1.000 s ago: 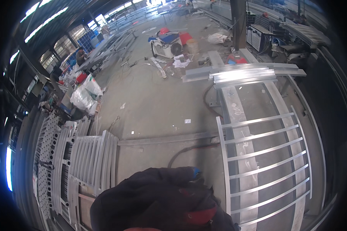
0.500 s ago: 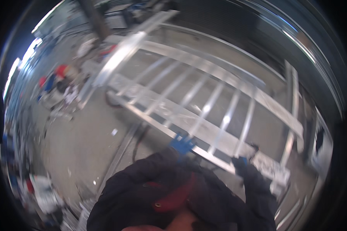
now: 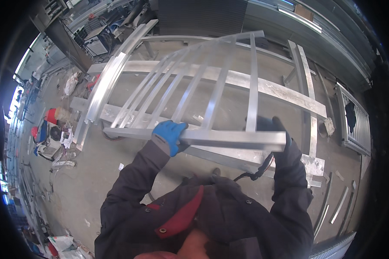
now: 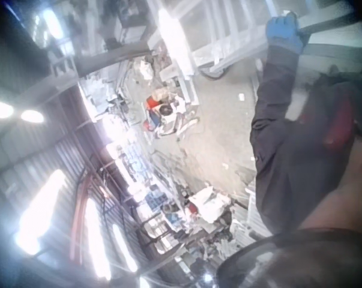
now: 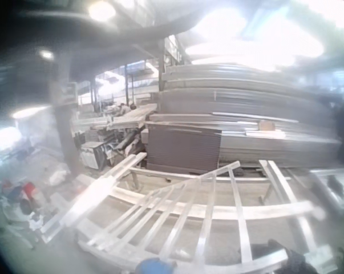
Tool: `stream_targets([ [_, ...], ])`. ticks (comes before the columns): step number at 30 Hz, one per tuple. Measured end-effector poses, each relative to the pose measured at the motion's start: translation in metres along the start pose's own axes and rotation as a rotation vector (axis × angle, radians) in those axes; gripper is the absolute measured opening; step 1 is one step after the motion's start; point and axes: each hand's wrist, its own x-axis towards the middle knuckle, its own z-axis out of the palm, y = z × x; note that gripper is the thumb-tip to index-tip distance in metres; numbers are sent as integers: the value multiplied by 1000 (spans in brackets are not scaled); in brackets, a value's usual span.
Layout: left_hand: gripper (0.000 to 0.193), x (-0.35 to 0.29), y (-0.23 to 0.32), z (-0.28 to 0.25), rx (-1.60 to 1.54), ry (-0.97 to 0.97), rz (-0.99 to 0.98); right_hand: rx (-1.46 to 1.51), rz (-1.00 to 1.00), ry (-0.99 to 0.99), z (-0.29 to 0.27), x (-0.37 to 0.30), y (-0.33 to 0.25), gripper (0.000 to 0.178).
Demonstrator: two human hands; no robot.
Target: The person welds a metal frame using a handheld welding torch, repeatedly repositioning the frame to access different joints. The person also picks up and places metal bars on the floor during the process.
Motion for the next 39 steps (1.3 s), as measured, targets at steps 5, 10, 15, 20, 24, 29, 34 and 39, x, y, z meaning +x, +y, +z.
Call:
stream_targets([
  [5,53,37,12,-44,-139,225,-175,-911,-386,-18,7,80,-49,64],
  [10,60,92,12,-66,-318,478,-310,-229,-104,-48,7,127,-22,40],
  [15,41,130,-15,-93,-497,632,-407,-414,467,55,-14,166,107,40],
  [20,28,158,-41,-128,-798,781,-208,-200,422,13,-45,112,186,44],
  [24,20,156,-53,-159,-790,698,-393,-163,501,58,-39,114,203,45],
  [29,21,138,-81,-182,-616,697,-404,-298,380,-4,-19,175,232,50],
  [34,27,122,-104,-190,-688,840,-317,-478,53,36,41,267,287,56],
  [39,22,103,-121,-189,-689,946,-256,-836,96,47,80,356,335,67],
])
